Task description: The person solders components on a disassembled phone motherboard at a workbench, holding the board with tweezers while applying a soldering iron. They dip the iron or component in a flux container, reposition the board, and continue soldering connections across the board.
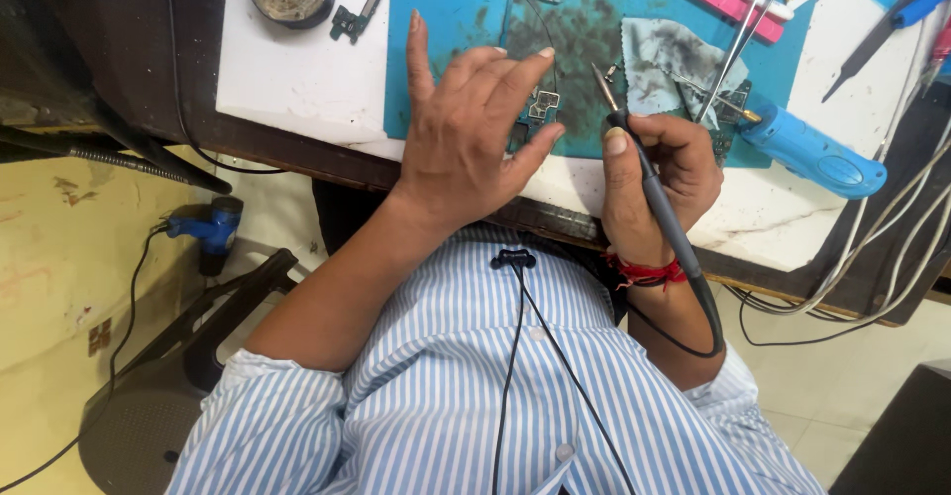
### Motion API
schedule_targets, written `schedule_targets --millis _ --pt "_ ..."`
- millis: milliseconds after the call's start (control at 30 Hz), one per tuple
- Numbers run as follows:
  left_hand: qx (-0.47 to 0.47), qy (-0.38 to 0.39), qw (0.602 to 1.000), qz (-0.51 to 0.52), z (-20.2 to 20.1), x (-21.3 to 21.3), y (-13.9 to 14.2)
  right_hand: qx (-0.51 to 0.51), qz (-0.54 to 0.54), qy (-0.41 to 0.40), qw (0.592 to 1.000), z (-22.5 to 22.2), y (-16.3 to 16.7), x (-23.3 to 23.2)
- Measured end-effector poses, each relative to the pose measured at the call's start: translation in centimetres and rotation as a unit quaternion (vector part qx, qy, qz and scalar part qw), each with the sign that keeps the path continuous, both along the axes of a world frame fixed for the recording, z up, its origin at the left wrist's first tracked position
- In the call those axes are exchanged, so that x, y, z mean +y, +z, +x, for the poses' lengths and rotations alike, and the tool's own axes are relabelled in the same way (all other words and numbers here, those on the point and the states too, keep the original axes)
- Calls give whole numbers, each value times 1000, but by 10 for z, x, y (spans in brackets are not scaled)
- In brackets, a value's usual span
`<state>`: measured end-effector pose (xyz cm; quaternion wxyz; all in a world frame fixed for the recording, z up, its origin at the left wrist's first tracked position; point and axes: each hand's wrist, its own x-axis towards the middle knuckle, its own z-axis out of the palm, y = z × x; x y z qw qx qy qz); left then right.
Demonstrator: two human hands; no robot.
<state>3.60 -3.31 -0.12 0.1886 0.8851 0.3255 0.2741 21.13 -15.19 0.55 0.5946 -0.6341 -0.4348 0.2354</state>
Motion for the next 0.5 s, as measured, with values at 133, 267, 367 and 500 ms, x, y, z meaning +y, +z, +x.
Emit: schedule_targets --millis 133,267,367,500 --pt "0 -42 999 -16 -12 11 6 -17 -5 -3 1000 0 1 -1" --pt "21 -92 995 -31 -35 24 15 -24 -11 2 1000 1 1 -1" --pt "33 -108 993 -32 -39 30 17 -14 -6 10 1000 1 0 0" --pt "21 -113 993 -32 -38 32 16 -24 -13 5 1000 1 1 -1"
